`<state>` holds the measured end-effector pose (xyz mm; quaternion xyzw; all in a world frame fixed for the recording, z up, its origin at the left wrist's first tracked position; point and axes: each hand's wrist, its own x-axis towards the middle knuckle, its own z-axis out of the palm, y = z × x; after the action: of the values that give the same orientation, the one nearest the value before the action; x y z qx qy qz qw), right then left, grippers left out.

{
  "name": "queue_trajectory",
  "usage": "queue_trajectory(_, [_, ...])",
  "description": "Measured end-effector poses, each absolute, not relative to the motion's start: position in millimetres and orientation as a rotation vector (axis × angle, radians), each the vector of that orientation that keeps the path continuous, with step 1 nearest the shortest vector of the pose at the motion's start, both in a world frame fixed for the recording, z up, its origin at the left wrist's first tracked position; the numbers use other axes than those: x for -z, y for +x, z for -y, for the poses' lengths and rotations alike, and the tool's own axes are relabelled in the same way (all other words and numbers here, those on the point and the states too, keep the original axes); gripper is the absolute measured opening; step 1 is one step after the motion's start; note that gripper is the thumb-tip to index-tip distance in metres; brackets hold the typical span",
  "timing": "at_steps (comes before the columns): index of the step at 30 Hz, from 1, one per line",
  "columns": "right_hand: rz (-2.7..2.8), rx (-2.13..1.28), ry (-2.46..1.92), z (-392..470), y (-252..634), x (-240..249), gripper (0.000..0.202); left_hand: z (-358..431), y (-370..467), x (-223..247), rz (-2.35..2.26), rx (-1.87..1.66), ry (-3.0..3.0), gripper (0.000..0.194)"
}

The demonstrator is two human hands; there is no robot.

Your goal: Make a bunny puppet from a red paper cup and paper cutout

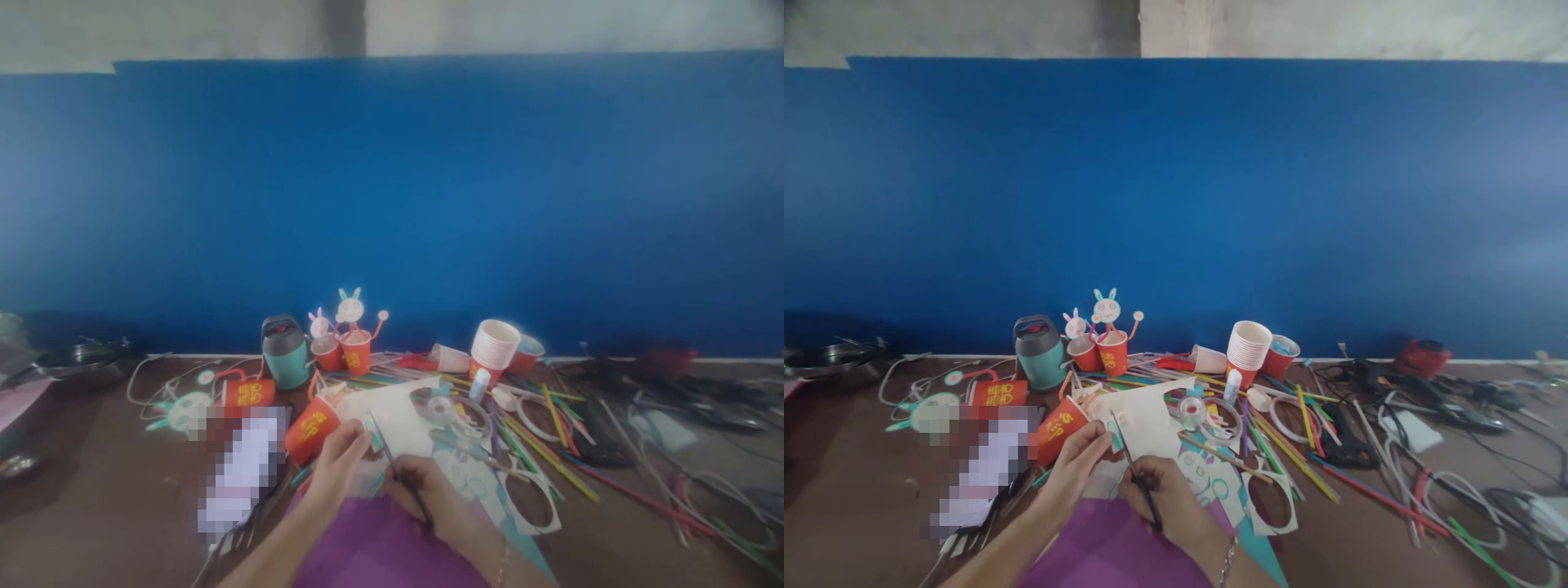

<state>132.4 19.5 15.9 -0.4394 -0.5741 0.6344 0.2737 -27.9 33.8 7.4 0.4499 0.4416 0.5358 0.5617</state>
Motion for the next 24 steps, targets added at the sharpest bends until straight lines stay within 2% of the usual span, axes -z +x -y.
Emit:
queue_trajectory(5, [1.595,-1.632,-1.160,-20,133,-12,0.026,-32,-27,-7,-1.013,-1.258,1.060,0.032])
queue_trajectory(24, [1.535,-1.707,-1.182,-22,133,-14,0.027,-30,-29,-8,-1.077,-1.218,1.083,0.032])
